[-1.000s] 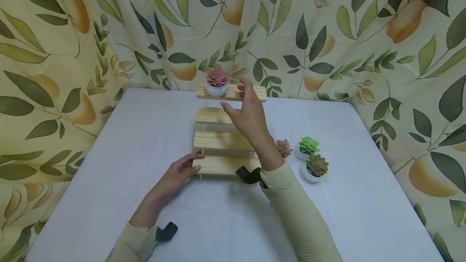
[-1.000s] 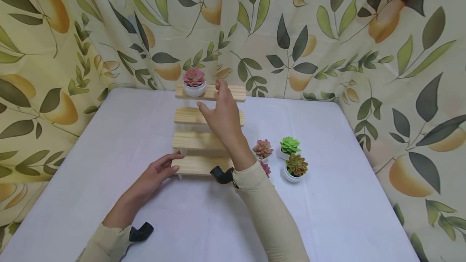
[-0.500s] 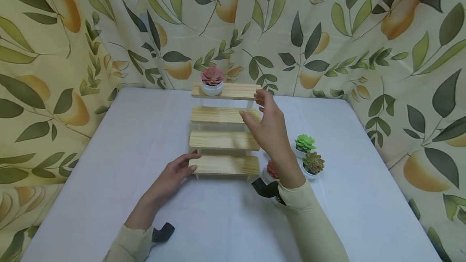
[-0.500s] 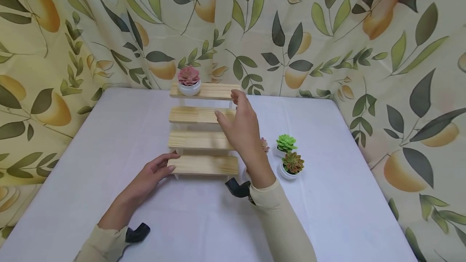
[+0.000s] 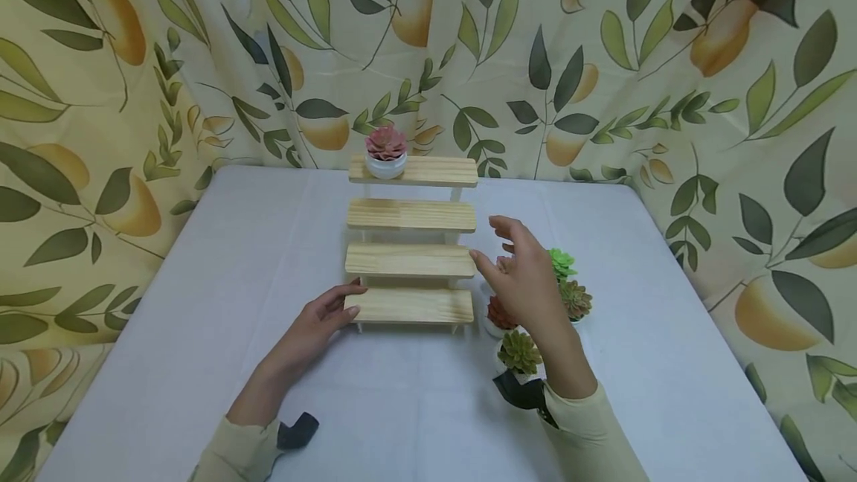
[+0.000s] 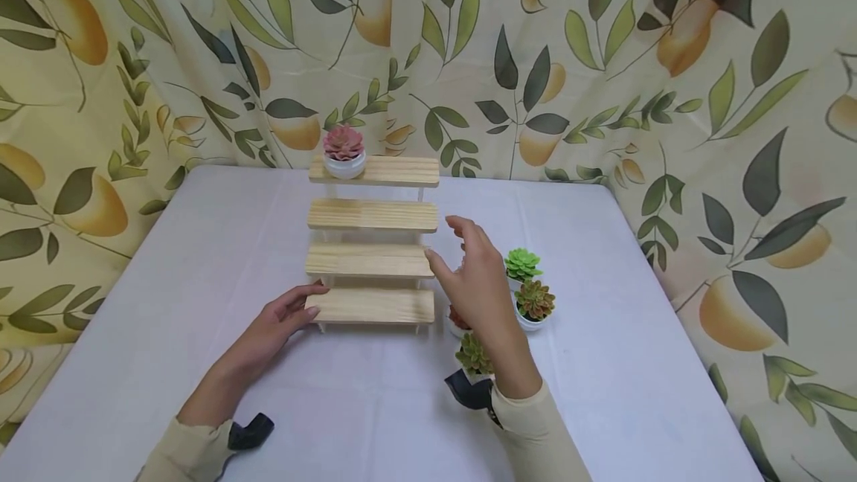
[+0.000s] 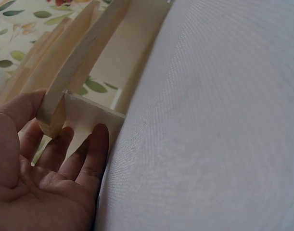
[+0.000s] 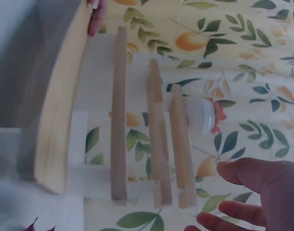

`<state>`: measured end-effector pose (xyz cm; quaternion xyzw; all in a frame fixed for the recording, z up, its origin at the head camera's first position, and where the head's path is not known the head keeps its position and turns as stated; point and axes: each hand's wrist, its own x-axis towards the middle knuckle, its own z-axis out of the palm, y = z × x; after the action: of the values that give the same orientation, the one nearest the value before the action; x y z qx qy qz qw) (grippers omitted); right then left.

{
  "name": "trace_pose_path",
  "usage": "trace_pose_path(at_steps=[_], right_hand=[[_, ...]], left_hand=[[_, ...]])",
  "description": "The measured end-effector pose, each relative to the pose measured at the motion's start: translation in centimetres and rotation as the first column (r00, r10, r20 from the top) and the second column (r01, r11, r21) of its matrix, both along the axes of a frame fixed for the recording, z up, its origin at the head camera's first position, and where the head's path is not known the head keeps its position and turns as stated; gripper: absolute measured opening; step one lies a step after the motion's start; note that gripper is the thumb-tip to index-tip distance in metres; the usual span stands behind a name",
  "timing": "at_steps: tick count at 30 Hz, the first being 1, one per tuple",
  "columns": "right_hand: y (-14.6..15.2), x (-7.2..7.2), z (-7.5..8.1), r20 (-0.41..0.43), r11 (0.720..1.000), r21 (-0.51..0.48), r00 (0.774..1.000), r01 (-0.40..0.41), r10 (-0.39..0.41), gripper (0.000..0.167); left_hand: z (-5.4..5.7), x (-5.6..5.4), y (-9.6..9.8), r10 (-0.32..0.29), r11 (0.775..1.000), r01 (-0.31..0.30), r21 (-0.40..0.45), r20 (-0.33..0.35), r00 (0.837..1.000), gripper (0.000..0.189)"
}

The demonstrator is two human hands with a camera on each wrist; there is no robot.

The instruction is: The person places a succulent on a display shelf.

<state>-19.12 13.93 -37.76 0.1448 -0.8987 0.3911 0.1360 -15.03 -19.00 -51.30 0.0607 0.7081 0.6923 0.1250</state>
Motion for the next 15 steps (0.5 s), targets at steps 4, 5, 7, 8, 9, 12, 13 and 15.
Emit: trace_pose_path(at_steps=[4,5,7,8,9,12,13,15], right_hand=[[1.3,1.3,-1.0,0.036,1.000,0.026,0.999,0.010,-0.011,0.055],[1.6,1.6,-1.2,0.041,0.999,0.036,0.999,0.016,-0.017,0.055],[2.2,2.2,-1.7,0.051,0.998,0.050,0.998,0.026,-0.028,0.052],[2.6,2.5,-2.0,0.058,0.998,0.060,0.998,0.033,-0.036,0.052],[2.9,2.7,-2.3,0.062,0.997,0.065,0.997,0.033,-0.037,0.051],[3.7,3.4,-3.0,0.065,0.996,0.077,0.997,0.043,-0.048,0.052],[3.9,3.6,-3.3,0.067,0.996,0.078,0.996,0.049,-0.054,0.052],[4.3,4.0,-3.7,0.071,0.995,0.079,0.995,0.059,-0.064,0.054]], left_hand=[[0.0,0.1,-0.1,0.001,1.000,-0.001,-0.006,-0.004,1.000,0.039],[0.0,0.1,-0.1,0.000,1.000,0.000,-0.005,-0.004,1.000,0.039],[0.0,0.1,0.0,-0.006,1.000,0.006,-0.004,-0.006,1.000,0.039],[0.0,0.1,0.0,-0.009,1.000,0.009,0.000,-0.007,1.000,0.039],[0.0,0.1,0.0,-0.011,1.000,0.011,0.001,-0.009,1.000,0.039],[0.2,0.1,0.0,-0.011,1.000,0.011,0.008,-0.012,1.000,0.039],[0.2,0.1,0.0,-0.010,1.000,0.010,0.009,-0.013,1.000,0.039],[0.3,0.2,0.0,-0.008,1.000,0.008,0.008,-0.012,1.000,0.039]])
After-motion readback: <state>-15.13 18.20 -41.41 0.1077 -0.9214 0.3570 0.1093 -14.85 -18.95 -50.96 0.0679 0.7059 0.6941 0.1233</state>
